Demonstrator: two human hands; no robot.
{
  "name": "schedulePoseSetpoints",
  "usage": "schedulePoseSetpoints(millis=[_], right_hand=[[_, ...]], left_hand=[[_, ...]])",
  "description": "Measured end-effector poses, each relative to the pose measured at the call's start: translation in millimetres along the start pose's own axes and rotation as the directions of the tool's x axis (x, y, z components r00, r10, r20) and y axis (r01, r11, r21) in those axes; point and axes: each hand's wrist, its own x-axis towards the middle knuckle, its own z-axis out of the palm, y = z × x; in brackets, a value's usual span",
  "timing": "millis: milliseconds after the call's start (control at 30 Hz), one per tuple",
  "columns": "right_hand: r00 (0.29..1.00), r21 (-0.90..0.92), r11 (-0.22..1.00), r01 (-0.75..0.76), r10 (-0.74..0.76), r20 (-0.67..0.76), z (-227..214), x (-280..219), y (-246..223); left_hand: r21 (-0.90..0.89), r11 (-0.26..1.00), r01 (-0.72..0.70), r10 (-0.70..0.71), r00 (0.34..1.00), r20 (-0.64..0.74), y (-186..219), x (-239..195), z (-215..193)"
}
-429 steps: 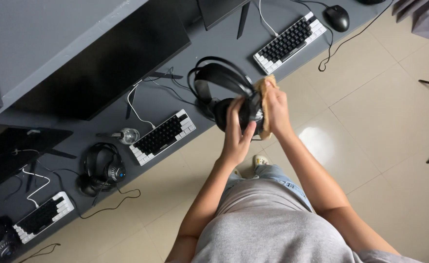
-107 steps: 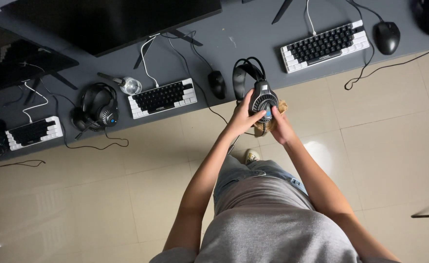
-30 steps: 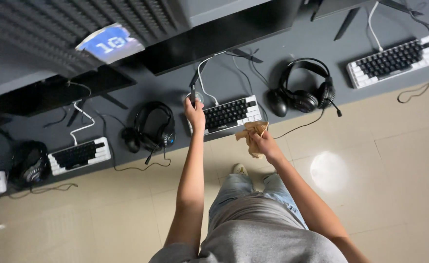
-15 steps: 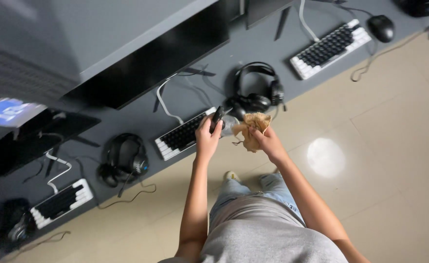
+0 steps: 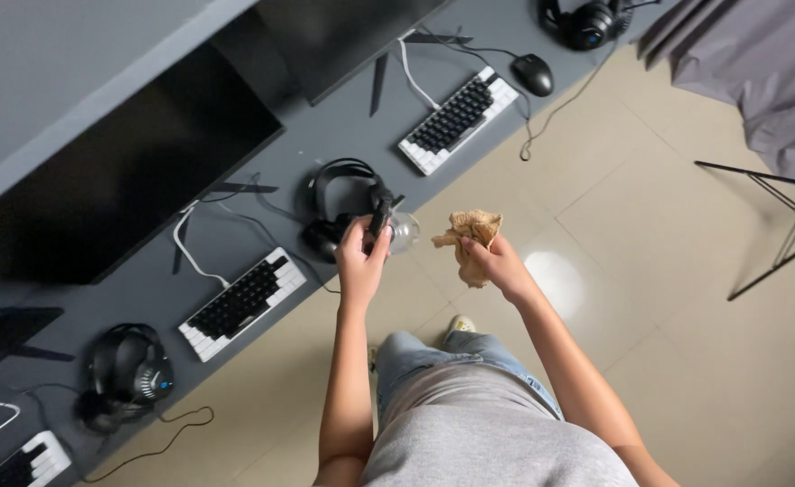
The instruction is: The person uses a cloth to wipe down a keyboard and a pair of headphones on a desk. They clean the top, sides, and bottom of the keyboard, then wipe the earcups and headband of the headphones before placing them back on the desk.
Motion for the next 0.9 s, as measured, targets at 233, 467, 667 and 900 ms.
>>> schedulePoseSetpoints(millis=[233,467,667,900], right_hand=[[0.988,0.022,0.993,-0.117,0.118,-0.100,-70,-16,-7],[0.969,0.086,0.990,-0.116,0.132,-0.210,-105,2,21],[0.986,0.111,0.986,-0.122,0.134,-0.099,-112,37,16],[0.989,-0.032,0.989,-0.145,0.143,-0.046,-131,113,19]], left_hand=[[0.050,0.996,-0.078,0.081,0.994,-0.071,9,16,70],[0.013,0.994,-0.105,0.106,0.993,-0.050,21,41,108],[0.047,0.996,-0.078,0.081,0.994,-0.074,-3,83,135],[0.281,0.958,0.059,-0.004,0.982,-0.191,-81,154,141]])
